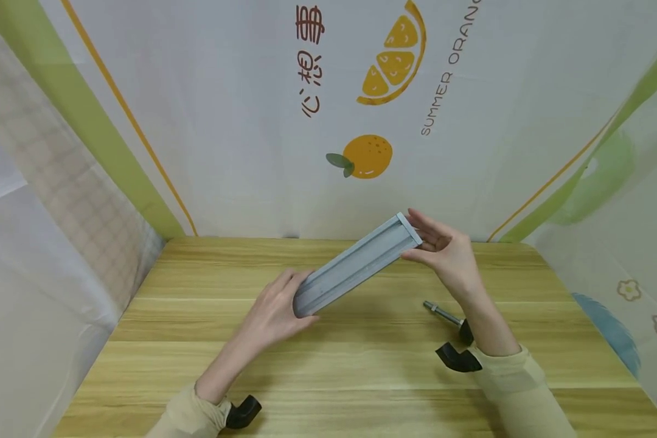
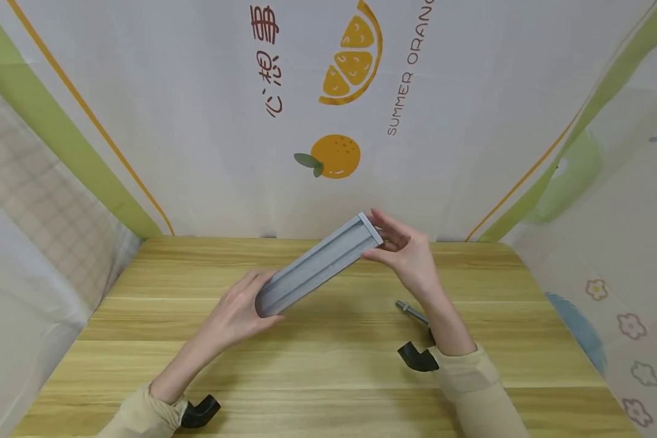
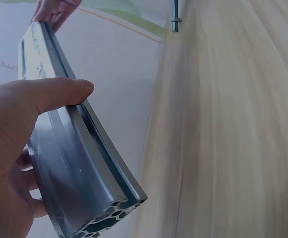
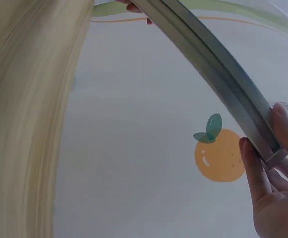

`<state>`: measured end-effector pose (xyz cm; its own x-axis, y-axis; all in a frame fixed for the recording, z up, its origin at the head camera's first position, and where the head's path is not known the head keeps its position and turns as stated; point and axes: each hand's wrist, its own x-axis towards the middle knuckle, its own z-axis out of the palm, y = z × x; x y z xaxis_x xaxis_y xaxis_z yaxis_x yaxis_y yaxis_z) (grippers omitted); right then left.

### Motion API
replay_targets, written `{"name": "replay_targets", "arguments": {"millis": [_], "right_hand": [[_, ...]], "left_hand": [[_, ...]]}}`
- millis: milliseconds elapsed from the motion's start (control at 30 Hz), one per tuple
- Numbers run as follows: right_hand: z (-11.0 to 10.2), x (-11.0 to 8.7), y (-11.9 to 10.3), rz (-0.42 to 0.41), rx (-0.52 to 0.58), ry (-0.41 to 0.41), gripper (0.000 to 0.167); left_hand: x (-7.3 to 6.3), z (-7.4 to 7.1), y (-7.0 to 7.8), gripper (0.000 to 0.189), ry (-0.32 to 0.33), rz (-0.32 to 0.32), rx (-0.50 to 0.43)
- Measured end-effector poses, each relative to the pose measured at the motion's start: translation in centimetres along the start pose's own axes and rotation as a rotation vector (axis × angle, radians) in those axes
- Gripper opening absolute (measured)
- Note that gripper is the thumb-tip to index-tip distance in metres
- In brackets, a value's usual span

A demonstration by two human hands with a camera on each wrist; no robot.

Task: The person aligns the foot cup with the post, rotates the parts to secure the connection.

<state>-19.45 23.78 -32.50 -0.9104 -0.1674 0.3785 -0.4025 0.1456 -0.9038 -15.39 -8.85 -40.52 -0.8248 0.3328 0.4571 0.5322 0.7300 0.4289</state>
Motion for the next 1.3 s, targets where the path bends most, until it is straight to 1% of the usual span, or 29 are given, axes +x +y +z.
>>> {"name": "replay_targets", "arguments": {"millis": [100, 233, 567, 667, 833, 1033, 1200, 1300], "right_hand": [[0.3, 0.1, -0.5, -0.026, 0.068, 0.021, 0.073], [0.6, 0.3, -1.1, -0.076, 0.124, 0.045, 0.069], [1.3, 0.3, -2.7, -0.156, 0.185, 0.051, 0.063], [1.5, 0.4, -3.2, -0.197, 0.185, 0.044, 0.061], [2.0, 0.6, -4.2, -0.29, 0.157, 0.023, 0.06], [2.7, 1.1, -5.3, -0.378, 0.055, -0.01, 0.058], [3.2, 1.4, -5.9, -0.413, 0.025, -0.038, 0.055], [3.4, 1.4, -6.2, -0.422, 0.013, -0.049, 0.055]], "left_hand": [[0.3, 0.2, 0.3, 0.092, -0.005, 0.002, -0.036], [0.7, 0.6, 0.7, 0.094, -0.005, 0.012, -0.072], [1.1, 1.4, 1.2, 0.1, -0.011, 0.002, -0.091], [1.2, 1.6, 1.5, 0.103, -0.017, -0.017, -0.115], [1.5, 1.9, 2.0, 0.106, -0.031, -0.039, -0.152], [1.8, 2.5, 2.3, 0.109, -0.056, -0.07, -0.199], [2.0, 2.8, 2.6, 0.107, -0.066, -0.117, -0.235], [2.1, 2.9, 2.7, 0.1, -0.078, -0.116, -0.241]]}}
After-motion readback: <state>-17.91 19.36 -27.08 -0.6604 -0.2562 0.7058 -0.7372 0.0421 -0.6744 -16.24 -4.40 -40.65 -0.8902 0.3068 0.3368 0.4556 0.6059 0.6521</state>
